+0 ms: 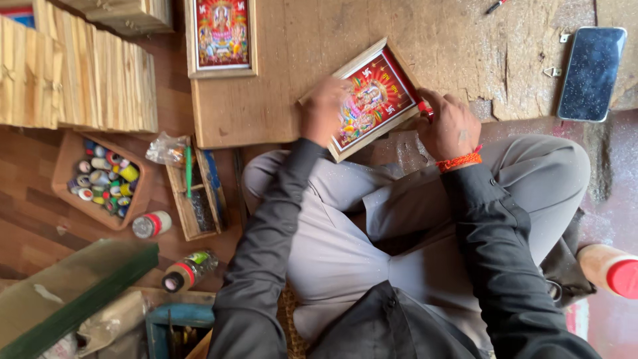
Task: The person sits cross-legged at a low workbench and presses a strip of red tape along the inner edge of framed religious pictures, working around each frame's border by hand. Finished frames are set aside and stacked with other completed frames.
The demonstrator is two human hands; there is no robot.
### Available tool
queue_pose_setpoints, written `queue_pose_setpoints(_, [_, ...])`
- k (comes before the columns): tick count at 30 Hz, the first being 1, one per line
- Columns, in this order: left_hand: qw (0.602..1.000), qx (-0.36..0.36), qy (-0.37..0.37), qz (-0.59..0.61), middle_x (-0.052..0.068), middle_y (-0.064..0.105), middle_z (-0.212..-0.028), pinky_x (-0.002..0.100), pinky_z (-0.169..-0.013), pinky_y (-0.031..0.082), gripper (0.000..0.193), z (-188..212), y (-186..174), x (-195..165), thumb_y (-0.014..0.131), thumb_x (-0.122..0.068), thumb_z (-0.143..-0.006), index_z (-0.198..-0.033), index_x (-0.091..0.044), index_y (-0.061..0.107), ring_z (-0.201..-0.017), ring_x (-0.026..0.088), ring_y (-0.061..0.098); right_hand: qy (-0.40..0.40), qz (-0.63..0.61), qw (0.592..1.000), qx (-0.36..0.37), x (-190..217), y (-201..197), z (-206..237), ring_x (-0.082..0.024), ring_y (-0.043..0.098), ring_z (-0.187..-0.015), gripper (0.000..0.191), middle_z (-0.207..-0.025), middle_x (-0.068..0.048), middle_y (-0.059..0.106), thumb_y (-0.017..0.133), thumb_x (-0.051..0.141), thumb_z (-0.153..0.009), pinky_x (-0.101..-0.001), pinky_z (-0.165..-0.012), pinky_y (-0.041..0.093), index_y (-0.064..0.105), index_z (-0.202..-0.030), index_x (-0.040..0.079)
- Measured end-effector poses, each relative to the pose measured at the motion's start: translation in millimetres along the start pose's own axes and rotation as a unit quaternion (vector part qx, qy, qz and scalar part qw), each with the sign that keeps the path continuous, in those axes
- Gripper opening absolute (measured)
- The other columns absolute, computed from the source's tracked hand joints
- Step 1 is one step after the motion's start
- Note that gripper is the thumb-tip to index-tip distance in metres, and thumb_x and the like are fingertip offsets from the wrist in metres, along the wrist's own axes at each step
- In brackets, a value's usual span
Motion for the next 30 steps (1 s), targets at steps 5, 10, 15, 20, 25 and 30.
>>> queue_pose_setpoints(5, [0.989, 0.095, -0.010, -0.115, 0.009, 0.068, -0.099, 0.042, -0.082, 0.055, 0.014, 12, 66, -32, 0.070, -0.012, -0.092, -0.106, -0.013, 0.075, -0.096, 0.031, 0.069, -0.004, -0.028, 1.000, 0.010, 2, 3, -3, -0.037, 0.069, -0.090, 0.052, -0.098, -0.013, 0.071, 0.069, 0.018, -0.081, -0.0488, -0.074, 0.053, 0.071, -0.133, 0.026])
queue_pose_setpoints(10, [0.991, 0.091, -0.039, -0.090, 0.007, 0.068, -0.099, 0.041, -0.079, 0.056, 0.014, 7, 64, -35, 0.070, -0.014, -0.092, -0.105, -0.014, 0.075, -0.093, 0.029, 0.069, -0.004, -0.040, 0.999, 0.012, 0, 4, -7, -0.038, 0.069, -0.087, 0.050, -0.100, -0.016, 0.073, 0.065, 0.016, -0.082, -0.0492, -0.073, 0.053, 0.071, -0.132, 0.023])
queue_pose_setpoints(15, [0.991, 0.086, -0.035, -0.096, 0.007, 0.067, -0.099, 0.041, -0.079, 0.056, 0.015, 8, 70, -29, 0.070, -0.013, -0.091, -0.105, -0.014, 0.075, -0.093, 0.029, 0.069, 0.007, -0.041, 0.999, 0.027, 0, 7, -9, -0.038, 0.069, -0.083, 0.053, -0.095, -0.016, 0.072, 0.063, 0.015, -0.080, -0.0489, -0.070, 0.053, 0.071, -0.132, 0.024])
queue_pose_setpoints(20, [0.985, 0.090, 0.015, -0.146, 0.008, 0.067, -0.097, 0.042, -0.084, 0.056, 0.021, 11, 84, -27, 0.068, -0.007, -0.085, -0.104, -0.014, 0.075, -0.095, 0.031, 0.069, 0.036, -0.021, 0.995, 0.091, -6, 11, -12, -0.038, 0.069, -0.079, 0.061, -0.080, -0.015, 0.070, 0.064, 0.016, -0.077, -0.0492, -0.069, 0.053, 0.067, -0.137, 0.026])
queue_pose_setpoints(25, [0.993, 0.034, -0.008, -0.113, 0.009, 0.069, -0.097, 0.041, -0.081, 0.057, 0.009, -7, 55, -15, 0.067, -0.009, -0.098, -0.102, -0.013, 0.074, -0.093, 0.031, 0.070, 0.035, -0.056, 0.995, 0.080, -11, 10, -10, -0.036, 0.069, -0.077, 0.060, -0.077, -0.014, 0.069, 0.064, 0.020, -0.080, -0.0479, -0.071, 0.053, 0.066, -0.140, 0.027])
queue_pose_setpoints(30, [0.936, -0.121, 0.088, -0.318, 0.010, 0.063, -0.114, 0.044, -0.083, 0.052, 0.036, -32, -16, -7, 0.073, -0.015, -0.077, -0.112, -0.009, 0.070, -0.103, 0.033, 0.062, 0.029, -0.095, 0.994, 0.049, -10, 10, -10, -0.034, 0.069, -0.078, 0.058, -0.081, -0.011, 0.072, 0.064, 0.022, -0.081, -0.0467, -0.069, 0.053, 0.065, -0.139, 0.023])
Point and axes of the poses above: each hand's wrist, its own z-axis away from the middle knuckle, its own y-axis out of the palm, x = y × z, the point moved 4 cm from there along -z, towards the middle knuckle
